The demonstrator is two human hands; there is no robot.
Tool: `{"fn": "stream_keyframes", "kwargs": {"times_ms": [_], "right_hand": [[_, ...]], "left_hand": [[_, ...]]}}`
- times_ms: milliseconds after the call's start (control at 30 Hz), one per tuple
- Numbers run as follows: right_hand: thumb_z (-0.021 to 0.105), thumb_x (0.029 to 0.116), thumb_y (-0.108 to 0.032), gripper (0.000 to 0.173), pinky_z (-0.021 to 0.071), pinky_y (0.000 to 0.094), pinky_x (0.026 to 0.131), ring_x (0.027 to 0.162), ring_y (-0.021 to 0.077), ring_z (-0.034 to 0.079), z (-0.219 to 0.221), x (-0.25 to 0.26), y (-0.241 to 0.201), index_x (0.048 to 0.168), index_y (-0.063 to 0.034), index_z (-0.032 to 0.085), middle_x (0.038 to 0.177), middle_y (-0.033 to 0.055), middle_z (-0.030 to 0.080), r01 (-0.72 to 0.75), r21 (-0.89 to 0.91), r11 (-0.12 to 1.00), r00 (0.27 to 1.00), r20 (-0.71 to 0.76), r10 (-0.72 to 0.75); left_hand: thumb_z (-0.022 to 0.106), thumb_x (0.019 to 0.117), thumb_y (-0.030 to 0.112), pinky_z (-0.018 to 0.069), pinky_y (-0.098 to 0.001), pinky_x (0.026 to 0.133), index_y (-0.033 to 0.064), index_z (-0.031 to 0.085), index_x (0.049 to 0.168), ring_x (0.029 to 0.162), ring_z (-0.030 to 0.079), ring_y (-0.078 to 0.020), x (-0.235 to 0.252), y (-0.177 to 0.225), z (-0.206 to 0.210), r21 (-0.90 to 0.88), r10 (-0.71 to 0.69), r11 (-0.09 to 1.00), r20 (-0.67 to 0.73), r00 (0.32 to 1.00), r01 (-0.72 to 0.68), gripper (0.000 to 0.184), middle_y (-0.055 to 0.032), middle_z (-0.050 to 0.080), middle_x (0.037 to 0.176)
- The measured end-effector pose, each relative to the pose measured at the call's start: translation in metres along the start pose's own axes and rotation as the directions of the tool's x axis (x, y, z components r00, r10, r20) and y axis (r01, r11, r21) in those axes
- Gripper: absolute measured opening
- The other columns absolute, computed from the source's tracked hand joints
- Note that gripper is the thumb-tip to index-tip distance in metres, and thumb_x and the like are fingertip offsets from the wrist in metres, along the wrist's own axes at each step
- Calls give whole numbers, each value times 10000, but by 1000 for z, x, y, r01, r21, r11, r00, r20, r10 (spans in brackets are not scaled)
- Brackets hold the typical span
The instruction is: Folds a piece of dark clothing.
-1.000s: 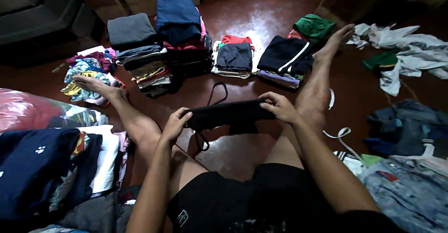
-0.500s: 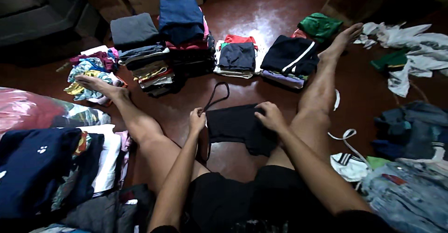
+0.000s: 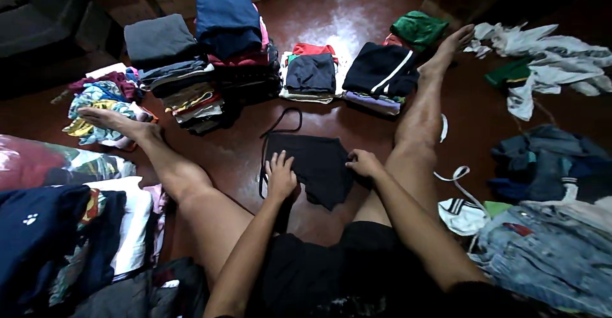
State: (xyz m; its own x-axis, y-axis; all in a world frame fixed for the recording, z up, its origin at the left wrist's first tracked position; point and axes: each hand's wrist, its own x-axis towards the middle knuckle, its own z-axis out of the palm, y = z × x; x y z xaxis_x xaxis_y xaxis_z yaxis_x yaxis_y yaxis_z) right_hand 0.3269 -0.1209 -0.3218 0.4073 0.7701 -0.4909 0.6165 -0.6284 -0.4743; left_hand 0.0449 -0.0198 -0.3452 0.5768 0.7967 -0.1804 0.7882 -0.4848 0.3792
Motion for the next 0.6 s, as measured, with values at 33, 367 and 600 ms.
{"fn": "stream_keyframes", "kwargs": {"times_ms": [33,367,600], "right_hand": [[738,942,-255,373,507,604,984,1133,376,649,1,0,-3,1263,-75,672,1185,196,684,1,12,1000,999,-38,-1],[686,953,-279,224,520,663,857,1061,393,673,16,-32,-25,1102,-114,717,1084,170,714,166,-300,939,974,196,-110],[740,848,-86,698,547,654,835,1113,502,632,46,-55,-37,1489,-137,470,1401,306,513,128,-400,908,971,235,-34]], "left_hand": [[510,1011,235,230,-615,1213,186,605,1429,1520,308,-342,-5,10,0,12,36,999,15,999,-36,432,-98,421,1607],[553,1029,256,519,-471,1019,161,669,1310,1229,610,-308,-20,28,28,-66,96,994,138,986,-88,318,-134,617,1335],[695,953,284,521,-476,1047,204,548,1479,1256,595,-307,-16,31,23,-140,8,990,278,960,32,552,-158,557,1405]]}}
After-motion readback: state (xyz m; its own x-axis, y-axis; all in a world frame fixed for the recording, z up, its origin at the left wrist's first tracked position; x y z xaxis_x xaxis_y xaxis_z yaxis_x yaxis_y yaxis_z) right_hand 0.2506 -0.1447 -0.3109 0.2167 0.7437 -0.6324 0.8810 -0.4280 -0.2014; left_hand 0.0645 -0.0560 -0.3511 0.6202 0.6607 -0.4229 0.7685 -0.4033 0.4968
